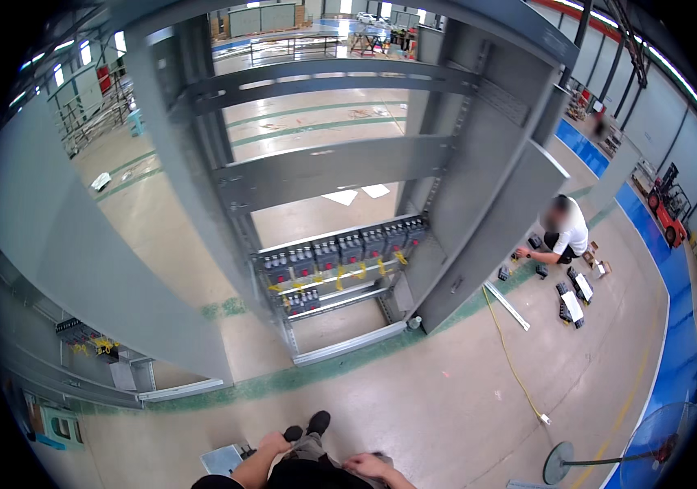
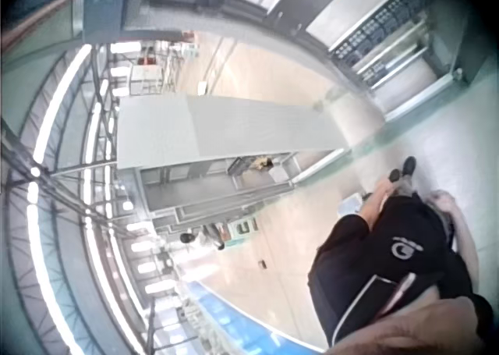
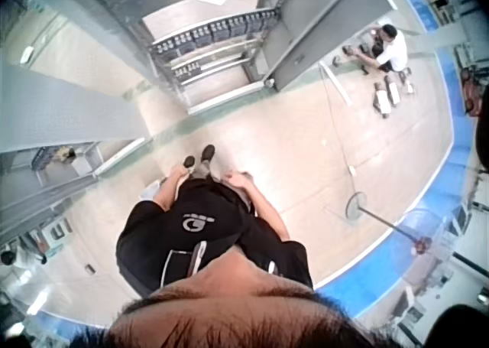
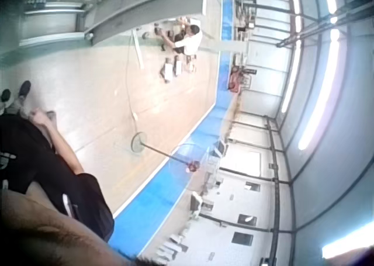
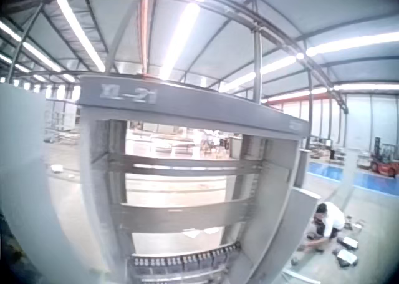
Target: The person uses a cordless drill to mount multiple grey electrical components onto a metal rack inside a large industrial cabinet. They repeatedly pick up components, align them with the rack, and secure them with screws. The person also briefly handles a paper document on the floor.
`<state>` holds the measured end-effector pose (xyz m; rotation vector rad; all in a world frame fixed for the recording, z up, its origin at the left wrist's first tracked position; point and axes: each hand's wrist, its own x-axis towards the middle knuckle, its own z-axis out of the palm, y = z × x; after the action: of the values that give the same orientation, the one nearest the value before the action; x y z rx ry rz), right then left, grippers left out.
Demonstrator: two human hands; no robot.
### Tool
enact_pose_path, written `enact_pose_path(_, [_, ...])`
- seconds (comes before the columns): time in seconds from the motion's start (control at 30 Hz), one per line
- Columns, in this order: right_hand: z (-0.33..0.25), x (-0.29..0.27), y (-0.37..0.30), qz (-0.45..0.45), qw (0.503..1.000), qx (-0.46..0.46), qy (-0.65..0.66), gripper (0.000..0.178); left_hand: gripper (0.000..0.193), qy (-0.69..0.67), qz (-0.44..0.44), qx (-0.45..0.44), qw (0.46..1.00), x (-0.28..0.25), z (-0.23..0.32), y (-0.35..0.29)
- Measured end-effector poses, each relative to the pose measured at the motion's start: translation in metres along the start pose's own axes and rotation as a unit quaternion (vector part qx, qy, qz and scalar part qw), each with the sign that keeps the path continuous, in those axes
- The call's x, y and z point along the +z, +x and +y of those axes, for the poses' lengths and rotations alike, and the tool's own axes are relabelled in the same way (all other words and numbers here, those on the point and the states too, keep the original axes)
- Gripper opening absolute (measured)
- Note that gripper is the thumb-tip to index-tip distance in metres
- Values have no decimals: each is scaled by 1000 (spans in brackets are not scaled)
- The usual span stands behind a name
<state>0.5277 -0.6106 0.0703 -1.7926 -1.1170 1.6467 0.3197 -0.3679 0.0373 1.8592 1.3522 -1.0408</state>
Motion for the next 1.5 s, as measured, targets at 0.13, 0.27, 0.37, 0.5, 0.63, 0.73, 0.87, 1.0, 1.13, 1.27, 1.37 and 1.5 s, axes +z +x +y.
enact_pose_path(0.13, [16,-42,-27,-47,991,-27,-122,29,50,33,69,54,996,-17,86,13])
enact_pose_path(0.27, [44,-121,-84,145,977,61,-146,28,49,-3,97,41,994,-7,189,2])
enact_pose_path(0.37, [59,-173,-92,267,941,79,-191,28,46,-55,83,28,995,8,263,-37])
enact_pose_path(0.5, [76,-189,-84,200,950,56,-233,30,53,-137,94,23,986,70,303,-37])
enact_pose_path(0.63, [128,-250,-126,117,981,59,-144,32,60,-198,91,42,975,112,335,-21])
enact_pose_path(0.73, [211,-301,-133,208,967,94,-113,33,62,-127,71,34,989,110,354,-11])
enact_pose_path(0.87, [313,-365,-179,349,918,186,-18,33,59,25,87,40,995,101,373,9])
enact_pose_path(1.0, [376,-394,-263,463,791,395,52,31,49,-6,-9,-32,999,56,451,15])
enact_pose_path(1.13, [402,-403,-285,519,754,370,161,24,46,30,27,70,997,22,504,53])
enact_pose_path(1.27, [395,-395,-291,523,691,333,372,19,50,25,31,94,995,-14,582,82])
enact_pose_path(1.37, [397,-388,-292,516,667,339,417,19,48,66,106,112,986,-25,639,98])
enact_pose_path(1.5, [452,-357,-297,537,649,352,408,20,46,130,138,157,969,-30,704,91])
